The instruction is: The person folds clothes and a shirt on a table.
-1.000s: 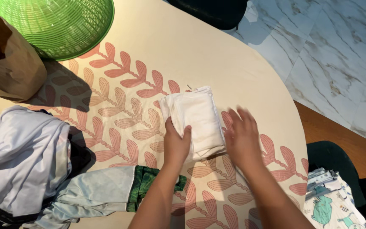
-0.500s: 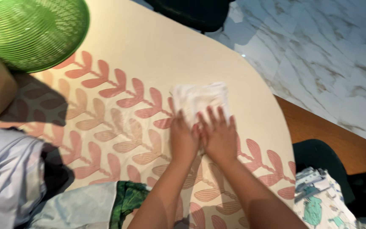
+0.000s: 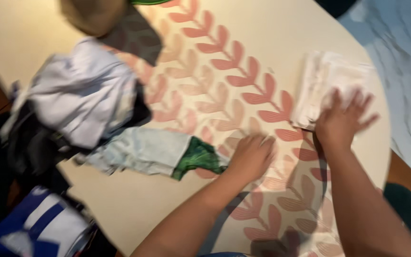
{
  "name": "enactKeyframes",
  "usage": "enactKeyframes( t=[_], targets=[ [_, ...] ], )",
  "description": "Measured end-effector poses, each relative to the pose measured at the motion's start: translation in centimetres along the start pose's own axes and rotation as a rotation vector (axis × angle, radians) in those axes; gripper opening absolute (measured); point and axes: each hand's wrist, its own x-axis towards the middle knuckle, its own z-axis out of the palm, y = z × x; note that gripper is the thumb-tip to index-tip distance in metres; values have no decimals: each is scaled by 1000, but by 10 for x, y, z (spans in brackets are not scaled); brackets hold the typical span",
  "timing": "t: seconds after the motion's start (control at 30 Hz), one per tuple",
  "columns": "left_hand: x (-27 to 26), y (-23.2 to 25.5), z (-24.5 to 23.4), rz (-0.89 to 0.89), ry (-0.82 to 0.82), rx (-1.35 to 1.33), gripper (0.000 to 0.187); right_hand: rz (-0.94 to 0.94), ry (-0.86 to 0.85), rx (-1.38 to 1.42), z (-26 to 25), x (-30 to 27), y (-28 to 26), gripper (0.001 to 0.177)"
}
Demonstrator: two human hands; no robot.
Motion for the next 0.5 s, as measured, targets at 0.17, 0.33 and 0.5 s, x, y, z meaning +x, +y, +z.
enactKeyframes(
  t=[0.17, 0.33, 0.5],
  targets=[
    [-127, -28, -112, -283, 209, 428, 50, 571, -453, 1356, -35, -78, -155, 97],
    [-190, -50, -159, -571, 170, 534, 65, -544, -85, 913, -66, -103, -272, 61],
    [-218, -34, -148, -465, 127, 460, 50, -705, -331, 588, -89, -96, -301, 58]
  ],
)
